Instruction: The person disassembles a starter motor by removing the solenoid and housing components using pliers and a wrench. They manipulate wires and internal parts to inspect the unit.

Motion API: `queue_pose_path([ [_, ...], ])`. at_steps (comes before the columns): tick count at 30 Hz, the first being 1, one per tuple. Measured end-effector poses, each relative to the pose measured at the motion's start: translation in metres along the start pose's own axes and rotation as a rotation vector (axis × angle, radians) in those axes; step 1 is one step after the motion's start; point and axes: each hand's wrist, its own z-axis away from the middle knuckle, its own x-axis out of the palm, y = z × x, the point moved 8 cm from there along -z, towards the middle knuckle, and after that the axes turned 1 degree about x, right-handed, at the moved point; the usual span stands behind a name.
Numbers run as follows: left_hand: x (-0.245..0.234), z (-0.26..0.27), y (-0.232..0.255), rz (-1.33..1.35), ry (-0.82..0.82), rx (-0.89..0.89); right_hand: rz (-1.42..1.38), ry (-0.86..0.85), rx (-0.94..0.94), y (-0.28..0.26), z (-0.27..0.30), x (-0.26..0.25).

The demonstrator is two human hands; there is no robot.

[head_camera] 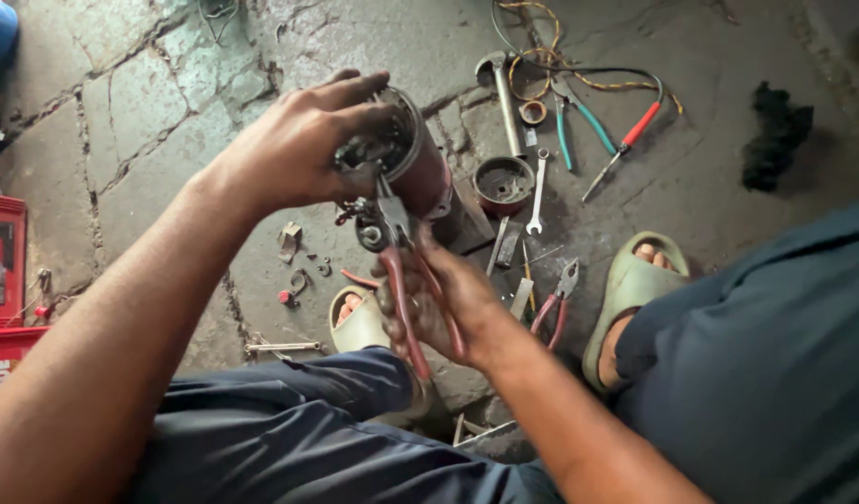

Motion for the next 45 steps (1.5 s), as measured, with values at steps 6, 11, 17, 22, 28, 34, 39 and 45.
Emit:
queue_pose_path([
  [6,0.003,0.004,0.002,-0.036,-0.057,-0.034,0.346,0.285,-0.152,-0.01,0.027,-0.015],
  [11,0.002,0.013,-0.006,0.006,-0.034,-0.128,0.455,0.441,-0.209,-0.02,0.03,-0.025],
  [17,0.008,0.032,-0.032,0.095,0.196,-0.167,0.466,0.529,-0.181,-0.031,0.041,-0.025],
  [22,0.038,0.041,-0.038,0.389,0.258,-0.362,0.54,0.499,-0.172,-0.035,0.05,-0.015],
  [28,0.052,0.054,-0.025,0.482,0.479,-0.349,0.404,0.37,-0.101,-0.029,0.045,-0.011],
  [34,0.059,0.053,-0.022,0.512,0.585,-0.348,0.279,0.234,-0.081,-0.023,0.034,-0.004],
  [39,0.059,0.055,-0.019,0.536,0.614,-0.38,0.265,0.221,-0.094,-0.026,0.03,-0.001],
  [45,0.06,0.055,-0.019,0.513,0.601,-0.381,0.229,0.251,-0.078,-0.02,0.03,-0.002],
])
